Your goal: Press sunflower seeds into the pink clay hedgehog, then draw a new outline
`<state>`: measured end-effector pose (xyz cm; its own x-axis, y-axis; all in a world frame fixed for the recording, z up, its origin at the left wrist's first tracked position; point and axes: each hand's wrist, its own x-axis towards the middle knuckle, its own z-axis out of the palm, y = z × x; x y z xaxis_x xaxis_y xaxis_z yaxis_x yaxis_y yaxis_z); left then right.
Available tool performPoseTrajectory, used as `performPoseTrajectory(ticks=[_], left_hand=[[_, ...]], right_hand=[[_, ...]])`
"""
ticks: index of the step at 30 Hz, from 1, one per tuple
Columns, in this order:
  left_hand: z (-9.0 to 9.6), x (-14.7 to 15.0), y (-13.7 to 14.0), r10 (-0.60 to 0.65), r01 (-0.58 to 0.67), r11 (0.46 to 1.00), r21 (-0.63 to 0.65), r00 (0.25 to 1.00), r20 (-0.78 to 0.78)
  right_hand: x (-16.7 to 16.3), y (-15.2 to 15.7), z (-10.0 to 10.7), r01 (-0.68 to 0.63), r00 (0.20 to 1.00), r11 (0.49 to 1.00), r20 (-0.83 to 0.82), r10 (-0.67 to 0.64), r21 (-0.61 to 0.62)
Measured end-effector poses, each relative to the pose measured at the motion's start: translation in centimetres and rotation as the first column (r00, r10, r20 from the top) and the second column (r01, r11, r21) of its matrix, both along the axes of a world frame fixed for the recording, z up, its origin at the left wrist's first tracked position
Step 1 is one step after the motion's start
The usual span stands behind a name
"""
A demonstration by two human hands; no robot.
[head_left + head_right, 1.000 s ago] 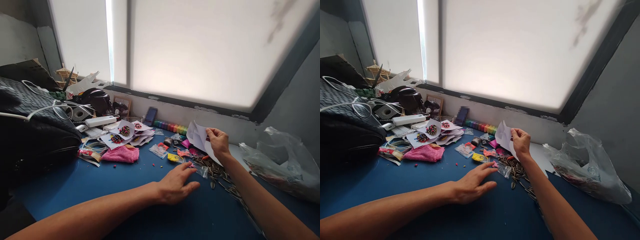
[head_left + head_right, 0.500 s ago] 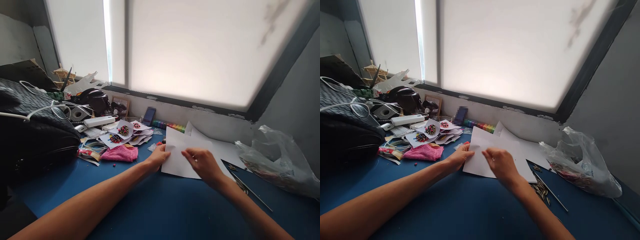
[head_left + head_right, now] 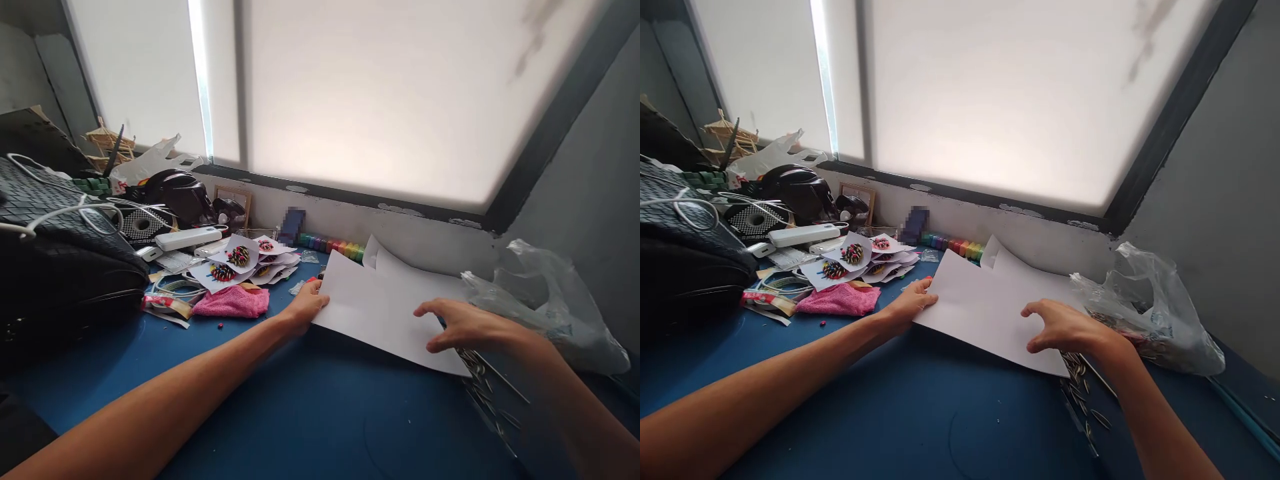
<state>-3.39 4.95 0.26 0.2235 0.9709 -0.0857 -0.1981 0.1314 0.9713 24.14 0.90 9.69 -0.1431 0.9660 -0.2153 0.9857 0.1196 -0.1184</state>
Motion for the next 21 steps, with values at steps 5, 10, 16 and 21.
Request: performPoseTrajectory(ticks=[5,10,16,21], left_hand=[[0.0,-0.2,0.2,-0.002,0.002,1.000,-0.022,1.000,-0.003],[0.2,0.0,0.0,-0.002,0.003,0.999,-0.034,1.000,0.015],[0.3,0.1,-0.2,0.011,-0.010,1.000,-0.022,1.000,0.026],[-0.1,-0.2,0.0,-0.008,0.008,0.999,-0.041,1.000,0.002]], right_hand=[[-3.8,-1.5,0.6,-0.132,0.990,0.990,-0.066,0.128,-0.050],[-4.8,-2.0,0.7,-0.158,0.985,0.987,-0.070,0.156,-0.030],[-5.3,-1.7,-0.1,-0.223,0.972,0.975,-0.075,0.224,0.021],[-5.0,-1.1,-0.4,-0.239,0.965,0.968,-0.094,0.246,0.079]])
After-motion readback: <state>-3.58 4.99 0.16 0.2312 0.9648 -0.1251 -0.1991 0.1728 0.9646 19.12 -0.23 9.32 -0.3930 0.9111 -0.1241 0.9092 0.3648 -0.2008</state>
